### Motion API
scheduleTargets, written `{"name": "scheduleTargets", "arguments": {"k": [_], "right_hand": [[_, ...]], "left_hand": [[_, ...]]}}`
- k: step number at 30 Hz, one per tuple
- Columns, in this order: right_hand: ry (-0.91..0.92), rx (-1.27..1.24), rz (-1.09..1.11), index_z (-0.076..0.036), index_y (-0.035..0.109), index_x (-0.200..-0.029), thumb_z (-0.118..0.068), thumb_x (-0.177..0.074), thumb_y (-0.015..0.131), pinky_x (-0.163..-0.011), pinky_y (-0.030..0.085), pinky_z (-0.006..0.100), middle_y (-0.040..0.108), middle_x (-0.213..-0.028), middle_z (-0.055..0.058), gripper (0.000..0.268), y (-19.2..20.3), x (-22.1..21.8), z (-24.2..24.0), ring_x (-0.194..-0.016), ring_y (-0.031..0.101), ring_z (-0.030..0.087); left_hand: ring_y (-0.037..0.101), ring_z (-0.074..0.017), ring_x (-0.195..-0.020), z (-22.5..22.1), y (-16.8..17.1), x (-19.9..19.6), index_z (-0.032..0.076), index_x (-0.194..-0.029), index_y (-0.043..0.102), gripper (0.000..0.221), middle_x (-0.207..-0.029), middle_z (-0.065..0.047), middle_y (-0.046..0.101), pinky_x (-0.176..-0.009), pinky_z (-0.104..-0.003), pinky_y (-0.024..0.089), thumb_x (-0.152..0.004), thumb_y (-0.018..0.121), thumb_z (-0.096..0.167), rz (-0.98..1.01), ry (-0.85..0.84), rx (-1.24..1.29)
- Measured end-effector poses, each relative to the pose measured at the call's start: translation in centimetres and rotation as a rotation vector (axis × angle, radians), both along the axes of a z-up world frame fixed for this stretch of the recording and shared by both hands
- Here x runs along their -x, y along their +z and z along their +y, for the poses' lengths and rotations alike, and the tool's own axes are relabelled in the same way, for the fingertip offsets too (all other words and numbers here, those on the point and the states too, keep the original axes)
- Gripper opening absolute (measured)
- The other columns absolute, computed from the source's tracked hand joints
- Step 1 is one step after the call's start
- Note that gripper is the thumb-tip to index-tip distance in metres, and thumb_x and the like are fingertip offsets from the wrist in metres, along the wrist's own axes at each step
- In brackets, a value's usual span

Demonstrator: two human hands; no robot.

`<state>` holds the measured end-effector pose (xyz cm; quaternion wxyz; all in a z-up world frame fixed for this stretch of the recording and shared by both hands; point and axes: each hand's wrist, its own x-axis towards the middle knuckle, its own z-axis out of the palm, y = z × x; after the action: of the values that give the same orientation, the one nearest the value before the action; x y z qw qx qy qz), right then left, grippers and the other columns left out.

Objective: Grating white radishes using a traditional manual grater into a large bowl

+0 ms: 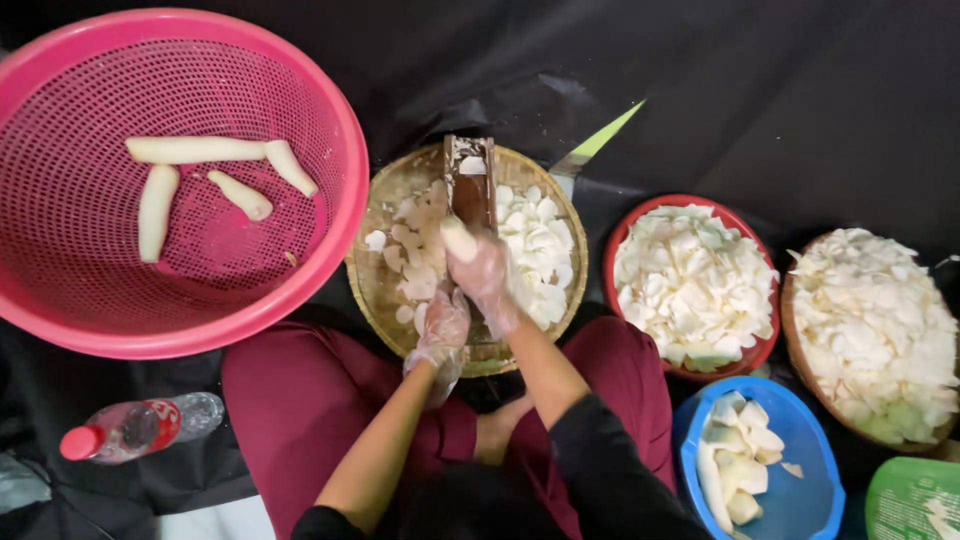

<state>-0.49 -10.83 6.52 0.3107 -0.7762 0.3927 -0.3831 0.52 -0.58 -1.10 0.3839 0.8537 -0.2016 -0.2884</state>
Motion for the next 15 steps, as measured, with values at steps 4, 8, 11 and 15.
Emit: {"name": "scheduleTargets", "arguments": {"k": [4, 8, 11, 15], "right_hand": [[0.076, 0.076, -0.152, -0.015, 0.065, -0.071, -0.026, -0.074, 0.077, -0.048, 0.051, 0.044, 0.062, -0.056, 0.011, 0.016, 0.4, 3.0, 2.7, -0.053, 0.065, 0.038], [0.024, 0.108, -0.130, -0.016, 0.066, -0.067, -0.031, -0.078, 0.076, -0.045, 0.051, 0.042, 0.062, -0.054, 0.009, 0.021, 0.7, 3.1, 3.6, -0.053, 0.066, 0.035], [-0.026, 0.093, -0.124, -0.011, 0.068, -0.078, -0.027, -0.074, 0.079, -0.052, 0.049, 0.050, 0.065, -0.063, 0.016, 0.020, -1.8, 0.1, 0.4, -0.063, 0.066, 0.042], [-0.112, 0.037, -0.129, -0.003, 0.071, -0.094, -0.021, -0.070, 0.082, -0.062, 0.046, 0.063, 0.070, -0.076, 0.025, 0.033, -4.6, -7.4, -6.0, -0.079, 0.067, 0.053]], "left_hand": [[0.064, -0.0428, -0.120, 0.9, 2.1, 1.1, 0.016, -0.136, 0.056, 0.043, -0.122, -0.023, 0.069, -0.102, -0.056, 0.053, -0.103, 0.046, 0.040, 0.008, -0.036, -0.015], [0.062, -0.0435, -0.124, 1.6, 2.8, 0.6, 0.014, -0.141, 0.051, 0.046, -0.127, -0.022, 0.068, -0.105, -0.058, 0.051, -0.103, 0.044, 0.038, 0.009, -0.066, -0.054], [0.061, -0.0440, -0.127, 1.5, 2.4, 0.6, 0.013, -0.144, 0.048, 0.048, -0.130, -0.022, 0.067, -0.107, -0.059, 0.050, -0.103, 0.044, 0.037, 0.033, -0.079, -0.092], [0.071, -0.0430, -0.106, 0.5, -4.3, 1.6, 0.006, -0.105, 0.065, 0.045, -0.101, -0.023, 0.073, -0.085, -0.059, 0.058, -0.105, 0.047, 0.048, -0.151, 0.046, -0.175]]}}
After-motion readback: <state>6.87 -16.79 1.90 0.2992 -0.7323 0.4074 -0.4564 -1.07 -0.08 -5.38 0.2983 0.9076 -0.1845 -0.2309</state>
